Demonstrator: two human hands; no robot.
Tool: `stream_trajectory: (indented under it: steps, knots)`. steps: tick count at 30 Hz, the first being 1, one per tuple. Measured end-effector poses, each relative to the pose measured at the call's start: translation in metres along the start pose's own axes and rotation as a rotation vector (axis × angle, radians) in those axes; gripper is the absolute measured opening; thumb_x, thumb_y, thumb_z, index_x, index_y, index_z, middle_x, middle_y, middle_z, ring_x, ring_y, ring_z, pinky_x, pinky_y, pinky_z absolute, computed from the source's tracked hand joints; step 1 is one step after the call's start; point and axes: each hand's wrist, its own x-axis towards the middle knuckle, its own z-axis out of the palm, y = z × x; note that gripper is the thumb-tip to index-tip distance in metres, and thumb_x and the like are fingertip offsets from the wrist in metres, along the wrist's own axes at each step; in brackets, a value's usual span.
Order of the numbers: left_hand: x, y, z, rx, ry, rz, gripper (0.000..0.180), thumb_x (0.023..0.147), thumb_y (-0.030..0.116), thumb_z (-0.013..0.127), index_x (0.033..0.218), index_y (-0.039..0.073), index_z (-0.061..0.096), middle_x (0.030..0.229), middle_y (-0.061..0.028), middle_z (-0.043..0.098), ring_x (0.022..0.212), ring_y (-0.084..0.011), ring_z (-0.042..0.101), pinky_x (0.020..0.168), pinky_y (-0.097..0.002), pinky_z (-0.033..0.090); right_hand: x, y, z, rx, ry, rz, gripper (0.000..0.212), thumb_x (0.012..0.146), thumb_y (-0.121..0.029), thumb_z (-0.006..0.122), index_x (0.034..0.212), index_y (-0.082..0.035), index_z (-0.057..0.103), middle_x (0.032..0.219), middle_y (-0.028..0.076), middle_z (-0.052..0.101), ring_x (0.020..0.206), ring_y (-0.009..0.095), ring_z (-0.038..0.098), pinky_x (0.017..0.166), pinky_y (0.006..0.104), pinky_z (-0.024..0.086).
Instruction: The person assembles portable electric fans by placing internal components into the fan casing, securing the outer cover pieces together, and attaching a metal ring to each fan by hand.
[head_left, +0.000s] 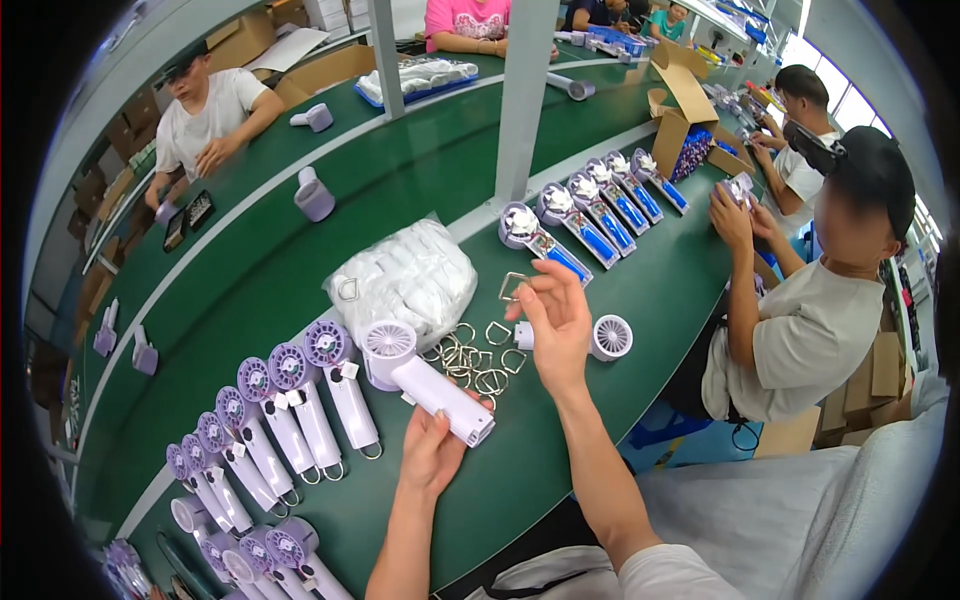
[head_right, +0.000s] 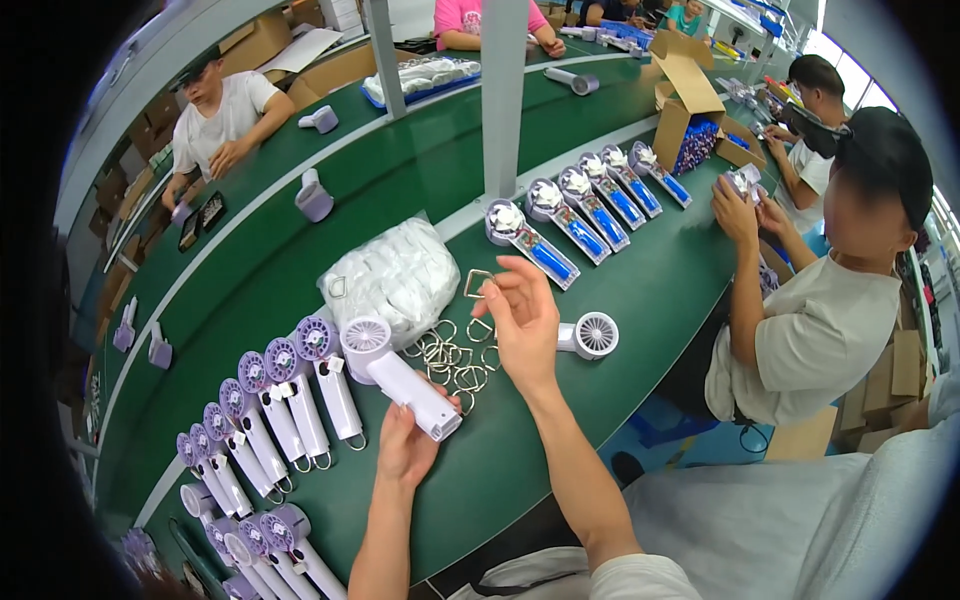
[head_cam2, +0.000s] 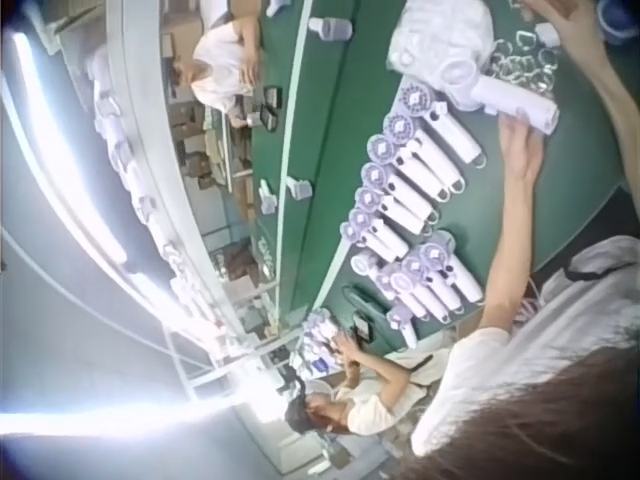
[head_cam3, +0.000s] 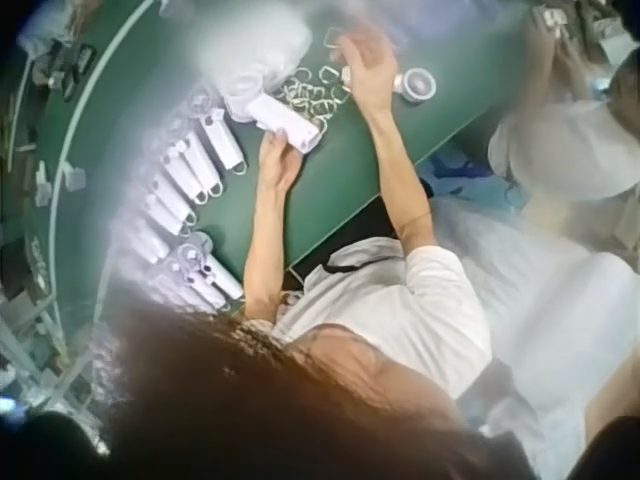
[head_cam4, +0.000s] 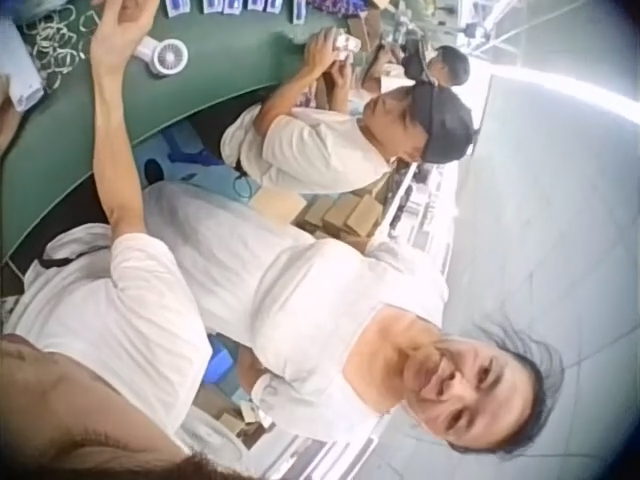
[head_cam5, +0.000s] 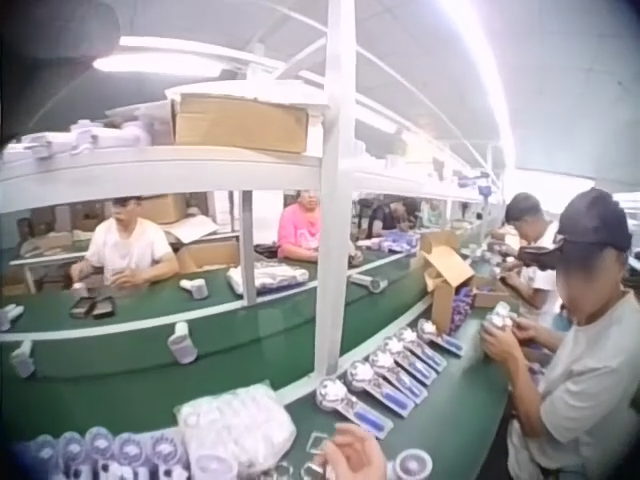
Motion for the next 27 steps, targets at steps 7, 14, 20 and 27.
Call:
stream_trajectory:
  steps: [7, 14, 20, 27]
  knots:
    - [0.006, 0.001, -0.002, 0.029, -0.008, 0.027, 0.066, 0.084, 0.038, 0.072, 0.130, 0.002, 0.040, 0.113, -0.0132, 0.058, 0.106, -0.0304, 0.060, 0.096, -0.0438, 0.048, 0.002, -0.005, -0.012, 0.019, 0.052, -0.034, 0.027, 0.091, 0.000, 0.060, 0.116, 0.001, 0.051, 0.089, 0.008, 0.061, 0.073, 0.015, 0.064, 0.065, 0.0245, 0.050]
    - [0.005, -0.002, -0.006, -0.047, -0.054, 0.048, 0.059, 0.086, 0.031, 0.071, 0.129, 0.003, 0.042, 0.115, -0.0151, 0.059, 0.110, -0.0345, 0.059, 0.101, -0.0501, 0.043, 0.002, -0.006, -0.016, 0.037, 0.052, -0.017, 0.022, 0.091, -0.001, 0.060, 0.113, 0.003, 0.056, 0.090, 0.007, 0.062, 0.074, 0.014, 0.065, 0.066, 0.0237, 0.050]
    - [0.003, -0.001, -0.005, -0.052, -0.043, 0.041, 0.060, 0.086, 0.031, 0.071, 0.130, 0.003, 0.042, 0.116, -0.0150, 0.059, 0.110, -0.0337, 0.059, 0.102, -0.0498, 0.043, 0.000, -0.005, -0.016, 0.091, 0.068, 0.000, 0.021, 0.092, -0.001, 0.060, 0.112, 0.004, 0.056, 0.093, 0.009, 0.063, 0.076, 0.016, 0.067, 0.067, 0.0244, 0.051]
    - [0.002, 0.000, -0.008, -0.077, -0.076, 0.038, 0.056, 0.088, 0.028, 0.068, 0.131, 0.004, 0.041, 0.117, -0.0159, 0.058, 0.112, -0.0346, 0.058, 0.103, -0.0500, 0.042, 0.001, 0.000, -0.013, 0.126, 0.067, -0.025, 0.022, 0.092, -0.002, 0.060, 0.112, 0.004, 0.054, 0.093, 0.010, 0.064, 0.078, 0.018, 0.068, 0.067, 0.0248, 0.051]
